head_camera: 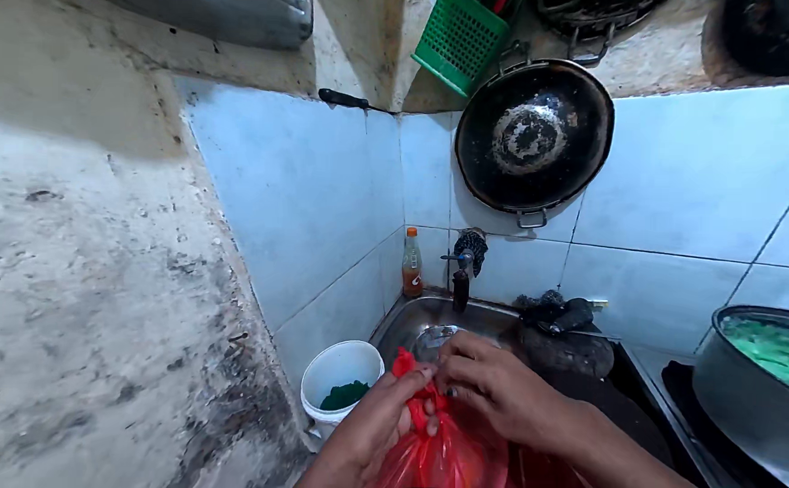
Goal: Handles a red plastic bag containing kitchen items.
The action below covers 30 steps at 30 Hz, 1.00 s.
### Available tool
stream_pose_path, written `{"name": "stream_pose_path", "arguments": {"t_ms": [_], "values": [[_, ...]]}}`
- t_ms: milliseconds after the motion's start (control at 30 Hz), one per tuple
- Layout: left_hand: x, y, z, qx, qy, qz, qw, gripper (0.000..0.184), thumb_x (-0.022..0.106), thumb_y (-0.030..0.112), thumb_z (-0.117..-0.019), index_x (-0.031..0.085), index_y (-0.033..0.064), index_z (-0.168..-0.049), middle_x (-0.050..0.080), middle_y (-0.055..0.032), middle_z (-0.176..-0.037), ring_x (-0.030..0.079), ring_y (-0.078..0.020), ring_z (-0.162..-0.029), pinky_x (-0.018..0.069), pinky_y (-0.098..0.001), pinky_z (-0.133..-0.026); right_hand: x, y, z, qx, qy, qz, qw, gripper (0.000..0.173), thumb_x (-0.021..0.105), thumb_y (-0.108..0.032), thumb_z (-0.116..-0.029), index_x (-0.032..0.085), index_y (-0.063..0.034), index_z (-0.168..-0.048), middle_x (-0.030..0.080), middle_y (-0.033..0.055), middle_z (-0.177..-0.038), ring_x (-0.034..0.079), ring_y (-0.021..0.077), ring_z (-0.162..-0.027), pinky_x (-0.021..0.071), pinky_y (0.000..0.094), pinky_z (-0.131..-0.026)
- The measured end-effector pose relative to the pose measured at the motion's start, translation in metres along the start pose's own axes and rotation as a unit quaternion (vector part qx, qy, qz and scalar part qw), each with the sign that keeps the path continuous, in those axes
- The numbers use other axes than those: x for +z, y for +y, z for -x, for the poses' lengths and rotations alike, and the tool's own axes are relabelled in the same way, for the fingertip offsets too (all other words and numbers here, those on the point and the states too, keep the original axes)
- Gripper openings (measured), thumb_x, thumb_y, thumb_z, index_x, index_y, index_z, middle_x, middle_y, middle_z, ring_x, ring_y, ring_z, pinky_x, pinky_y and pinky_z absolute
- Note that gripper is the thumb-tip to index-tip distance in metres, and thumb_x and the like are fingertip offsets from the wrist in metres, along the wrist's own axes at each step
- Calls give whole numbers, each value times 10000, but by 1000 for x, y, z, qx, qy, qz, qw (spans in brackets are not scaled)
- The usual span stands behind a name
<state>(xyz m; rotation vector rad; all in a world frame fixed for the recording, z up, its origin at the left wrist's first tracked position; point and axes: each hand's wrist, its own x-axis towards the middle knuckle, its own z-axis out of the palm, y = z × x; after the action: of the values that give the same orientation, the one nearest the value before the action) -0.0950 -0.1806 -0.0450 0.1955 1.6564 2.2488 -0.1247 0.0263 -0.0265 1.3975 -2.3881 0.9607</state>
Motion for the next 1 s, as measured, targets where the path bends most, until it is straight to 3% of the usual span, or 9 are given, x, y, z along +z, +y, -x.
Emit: {"name": "stream_pose_path", "arguments": {"t_ms": [133, 200, 267, 367, 533, 633, 733, 800, 1000], "values": [[-3, 6, 3, 62, 8, -190, 980, 360, 521, -43, -851, 673, 79, -1154, 644, -18, -1082, 644, -78, -815, 570, -240, -704, 5, 13, -5, 69, 105, -172, 977, 209, 581, -131, -1009, 731, 4, -1062, 699, 95, -1134, 675, 129, -1020, 576, 309, -898], [0, 6, 4, 158, 12, -418, 895, 454, 551, -26, -847, 708, 157, -1232, 591, -55, -1183, 609, -117, -1009, 544, -277, -837, 8, 17, -17, 179, 96, -206, 957, 252, 496, -74, -1031, 654, -27, -1222, 719, 81, -1141, 703, 130, -976, 581, 325, -877], [4, -6, 0, 266, 70, -561, 781, 406, 569, -38, -836, 715, 131, -1176, 603, -127, -1162, 643, -233, -1032, 579, -392, -844, 12, 18, -28, 252, -12, -214, 944, 356, 434, -62, -1066, 584, -68, -1389, 700, 93, -1198, 683, 126, -984, 553, 333, -889], [-3, -27, -15, 373, 152, -595, 696, 352, 605, -99, -781, 675, 48, -1093, 622, -174, -1155, 673, -305, -1022, 607, -425, -799, 20, 23, -32, 280, -74, -254, 923, 345, 447, -122, -1092, 542, -80, -1421, 667, 67, -1026, 603, 73, -737, 528, 272, -702], [-6, -39, -23, 429, 230, -574, 658, 440, 605, -36, -732, 640, 46, -1163, 610, -190, -1223, 608, -373, -1108, 533, -489, -905, 12, 21, -25, 275, -146, -254, 916, 346, 502, -99, -1063, 580, -38, -1395, 669, 96, -1196, 624, 65, -868, 530, 267, -793], [-7, -38, -22, 412, 269, -597, 633, 559, 612, -23, -706, 619, 57, -1260, 580, -235, -1297, 579, -462, -1139, 504, -584, -886, 7, 21, -26, 250, -172, -220, 927, 293, 493, -156, -1080, 648, -34, -1297, 675, 87, -1083, 617, 82, -856, 527, 293, -817], [-13, -35, -18, 361, 246, -587, 682, 673, 599, 0, -746, 540, 69, -1414, 513, -234, -1410, 563, -441, -1200, 508, -594, -924, 4, 23, -24, 247, -168, -252, 920, 286, 484, -161, -1086, 655, -13, -1260, 680, 64, -1033, 635, 73, -858, 544, 289, -831], [-17, -38, -19, 376, 253, -608, 652, 683, 577, 72, -776, 515, 81, -1457, 521, -254, -1406, 572, -454, -1185, 488, -607, -920, 3, 26, -20, 244, -174, -299, 906, 307, 472, -174, -1087, 633, -2, -1286, 671, 40, -1052, 635, 46, -888, 545, 267, -858], [-17, -36, -12, 393, 177, -642, 634, 729, 577, 51, -804, 508, 246, -1504, 512, -277, -1403, 584, -465, -1165, 506, -607, -905, 13, 24, -19, 258, -49, -264, 928, 211, 582, -151, -1030, 695, 7, -1111, 683, 38, -975, 632, 40, -844, 539, 256, -824]]}}
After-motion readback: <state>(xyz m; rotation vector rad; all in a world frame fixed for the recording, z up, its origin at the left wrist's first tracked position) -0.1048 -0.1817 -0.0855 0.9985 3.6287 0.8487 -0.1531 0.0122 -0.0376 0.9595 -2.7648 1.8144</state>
